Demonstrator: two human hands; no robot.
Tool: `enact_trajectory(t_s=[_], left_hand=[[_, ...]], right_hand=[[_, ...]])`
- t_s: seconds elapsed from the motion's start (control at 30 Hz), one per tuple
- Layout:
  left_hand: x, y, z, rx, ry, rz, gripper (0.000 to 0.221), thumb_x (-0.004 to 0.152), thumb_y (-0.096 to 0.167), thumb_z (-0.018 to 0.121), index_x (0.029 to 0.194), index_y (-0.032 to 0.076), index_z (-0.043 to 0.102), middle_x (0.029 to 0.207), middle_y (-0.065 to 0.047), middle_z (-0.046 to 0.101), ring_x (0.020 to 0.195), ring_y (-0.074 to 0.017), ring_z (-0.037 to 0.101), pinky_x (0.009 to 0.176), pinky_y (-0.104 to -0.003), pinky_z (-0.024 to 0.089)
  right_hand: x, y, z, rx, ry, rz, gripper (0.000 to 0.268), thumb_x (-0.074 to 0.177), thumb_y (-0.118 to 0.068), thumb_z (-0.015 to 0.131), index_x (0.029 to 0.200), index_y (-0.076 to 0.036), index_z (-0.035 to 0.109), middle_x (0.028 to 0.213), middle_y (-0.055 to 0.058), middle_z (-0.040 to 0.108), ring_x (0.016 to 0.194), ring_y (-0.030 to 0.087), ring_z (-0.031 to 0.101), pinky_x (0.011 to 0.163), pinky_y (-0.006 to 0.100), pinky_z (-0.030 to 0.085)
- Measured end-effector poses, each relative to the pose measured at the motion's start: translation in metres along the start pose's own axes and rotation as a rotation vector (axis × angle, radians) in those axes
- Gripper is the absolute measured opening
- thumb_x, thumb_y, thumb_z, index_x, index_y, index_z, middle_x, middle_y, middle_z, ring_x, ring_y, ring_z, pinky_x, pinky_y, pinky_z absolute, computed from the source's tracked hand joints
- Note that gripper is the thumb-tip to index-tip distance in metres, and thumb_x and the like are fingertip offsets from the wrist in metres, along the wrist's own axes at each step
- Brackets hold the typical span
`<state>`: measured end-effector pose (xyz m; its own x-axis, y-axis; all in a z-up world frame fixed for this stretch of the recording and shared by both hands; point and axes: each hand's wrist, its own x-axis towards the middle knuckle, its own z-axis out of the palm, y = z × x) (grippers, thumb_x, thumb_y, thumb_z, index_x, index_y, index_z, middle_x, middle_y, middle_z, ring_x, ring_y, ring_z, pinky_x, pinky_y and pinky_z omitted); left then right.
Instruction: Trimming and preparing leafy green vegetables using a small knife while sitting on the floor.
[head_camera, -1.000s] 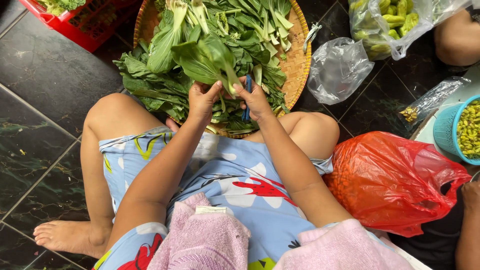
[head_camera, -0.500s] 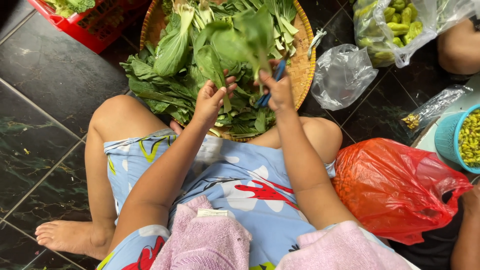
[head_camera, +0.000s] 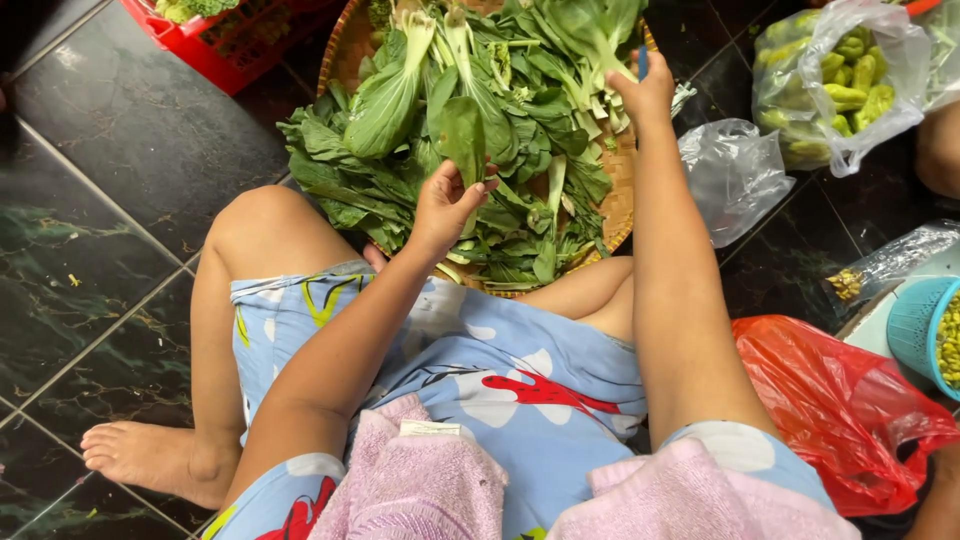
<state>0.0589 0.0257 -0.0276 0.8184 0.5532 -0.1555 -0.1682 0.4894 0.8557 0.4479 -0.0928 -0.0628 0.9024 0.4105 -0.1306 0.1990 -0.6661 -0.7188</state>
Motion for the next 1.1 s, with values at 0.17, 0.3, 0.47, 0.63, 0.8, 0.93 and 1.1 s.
enact_trajectory(t_s=[0.17,0.3,0.47,0.63,0.8,0.93,1.1], left_hand=[[0.000,0.011,0.006,0.348,0.078,0.158,0.029,0.098,0.002,0.068,0.084,0.014,0.046,0.087,0.002,0.032,0.079,-0.0047,0.057,0.062,-0.019,0.044],[0.030,-0.092,-0.041,0.343,0.067,0.260,0.012,0.101,0.006,0.062,0.111,0.003,0.068,0.114,-0.007,0.058,0.113,-0.0151,0.062,0.100,-0.039,0.055],[-0.006,-0.007,0.007,0.181,-0.187,0.144,0.070,0.091,-0.013,0.045,0.157,0.010,0.043,0.160,-0.014,0.032,0.152,-0.0299,0.024,0.123,-0.053,0.026],[-0.021,0.016,0.021,-0.080,-0.108,-0.009,0.077,0.091,-0.015,0.044,0.162,0.016,0.037,0.161,-0.020,0.040,0.147,-0.0357,0.044,0.115,-0.052,0.046],[-0.012,-0.014,0.008,0.048,-0.009,-0.250,0.040,0.093,0.016,0.079,0.129,0.008,0.062,0.105,-0.007,0.069,0.084,-0.0133,0.075,0.076,-0.028,0.068],[-0.011,-0.018,0.012,0.109,-0.033,-0.216,0.029,0.092,0.011,0.079,0.115,0.006,0.063,0.091,-0.008,0.072,0.072,-0.0125,0.075,0.068,-0.026,0.068],[-0.015,0.005,0.018,0.292,-0.067,-0.057,0.039,0.094,0.006,0.075,0.129,0.012,0.059,0.101,-0.014,0.071,0.082,-0.0209,0.077,0.074,-0.032,0.067]], right_hand=[[-0.125,-0.098,0.005,0.216,0.040,0.007,0.033,0.085,-0.030,0.078,0.111,-0.018,0.063,0.101,-0.002,0.067,0.069,0.008,0.059,0.065,0.023,0.055],[-0.215,-0.114,0.042,0.570,-0.349,-0.220,0.012,0.089,-0.010,0.084,0.090,-0.009,0.073,0.077,0.006,0.069,0.065,0.017,0.072,0.055,0.030,0.064],[-0.246,-0.115,0.062,0.661,-0.311,-0.268,0.031,0.082,-0.018,0.092,0.101,-0.011,0.069,0.085,0.003,0.071,0.071,0.009,0.069,0.060,0.022,0.057],[-0.240,-0.091,0.064,0.821,-0.279,-0.022,0.019,0.089,-0.013,0.084,0.097,-0.012,0.068,0.070,0.000,0.066,0.039,0.007,0.054,0.035,0.018,0.040],[-0.231,-0.076,0.063,0.945,-0.267,0.038,0.017,0.088,-0.004,0.083,0.093,-0.007,0.068,0.073,0.006,0.071,0.059,0.018,0.073,0.036,0.016,0.043],[-0.227,-0.069,0.066,0.894,-0.226,0.001,0.022,0.085,-0.006,0.087,0.095,-0.008,0.067,0.073,0.004,0.072,0.059,0.013,0.071,0.036,0.015,0.043],[-0.207,-0.040,0.084,0.761,-0.286,-0.007,0.030,0.079,-0.013,0.093,0.094,-0.009,0.067,0.071,0.000,0.068,0.059,0.007,0.066,0.035,0.015,0.040]])
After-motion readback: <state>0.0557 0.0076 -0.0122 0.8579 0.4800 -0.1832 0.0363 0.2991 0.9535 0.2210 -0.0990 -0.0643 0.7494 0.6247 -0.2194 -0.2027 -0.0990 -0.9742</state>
